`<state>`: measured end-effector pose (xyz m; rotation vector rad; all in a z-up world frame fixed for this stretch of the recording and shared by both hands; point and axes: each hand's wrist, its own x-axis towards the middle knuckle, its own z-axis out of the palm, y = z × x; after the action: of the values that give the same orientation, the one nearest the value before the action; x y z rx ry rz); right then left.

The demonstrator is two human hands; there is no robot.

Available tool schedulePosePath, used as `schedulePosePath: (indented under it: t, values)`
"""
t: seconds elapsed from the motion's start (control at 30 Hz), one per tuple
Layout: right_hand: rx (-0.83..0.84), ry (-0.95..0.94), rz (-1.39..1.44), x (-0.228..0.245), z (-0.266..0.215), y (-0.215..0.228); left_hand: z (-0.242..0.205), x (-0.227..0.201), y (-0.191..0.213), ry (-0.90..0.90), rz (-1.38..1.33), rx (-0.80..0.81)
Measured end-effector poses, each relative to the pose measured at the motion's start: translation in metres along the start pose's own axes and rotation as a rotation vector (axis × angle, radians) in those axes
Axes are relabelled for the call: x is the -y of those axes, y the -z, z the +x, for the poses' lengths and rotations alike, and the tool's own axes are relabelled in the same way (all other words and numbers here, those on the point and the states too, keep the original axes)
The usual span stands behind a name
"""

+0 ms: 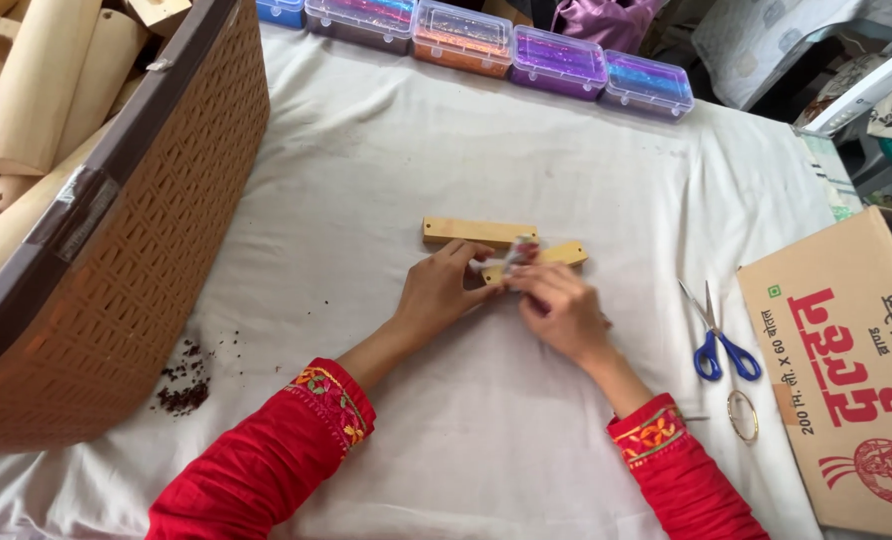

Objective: The person is polishing or cleaning several small wooden blocks using a cloth and a small container.

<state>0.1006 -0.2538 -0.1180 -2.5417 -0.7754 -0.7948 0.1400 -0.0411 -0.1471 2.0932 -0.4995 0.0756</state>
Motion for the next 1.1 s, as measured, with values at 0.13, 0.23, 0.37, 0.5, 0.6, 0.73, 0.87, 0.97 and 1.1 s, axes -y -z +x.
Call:
schedulePosePath:
  t: [0.13,0.23,0.37,0.5,0.6,0.73,0.87,0.97,1.1]
  values:
    - [0.050,0.056,0.087,-0.018,-0.002,0.001,-0.005,-0.003,0.001,-0.084,0.223,-0.109]
    - [0.012,-0.016,0.054,-0.054,-0.012,0.007,-0.002,0.000,-0.002,-0.125,0.256,-0.076]
    - [-0.004,-0.150,-0.050,-0.035,-0.009,0.006,0.000,0.003,-0.004,-0.129,0.257,-0.049]
    - [0.086,0.022,0.122,0.003,0.004,-0.001,-0.003,0.009,-0.005,-0.182,0.269,-0.081]
    - [0.100,0.051,0.117,-0.028,-0.005,0.000,-0.001,0.004,-0.003,-0.210,0.261,-0.096]
    - [-0.019,-0.140,-0.025,-0.054,-0.021,-0.006,-0.004,0.002,0.001,-0.242,0.215,-0.131]
    - [-0.089,-0.034,-0.077,-0.011,-0.005,-0.002,-0.003,0.007,-0.004,-0.280,0.235,-0.180]
    - [-0.047,0.162,-0.045,0.012,0.005,0.003,-0.006,-0.003,0.001,-0.278,0.256,-0.160]
    - [-0.028,0.094,-0.084,-0.037,-0.012,0.004,-0.004,-0.003,0.001,-0.258,0.152,-0.165]
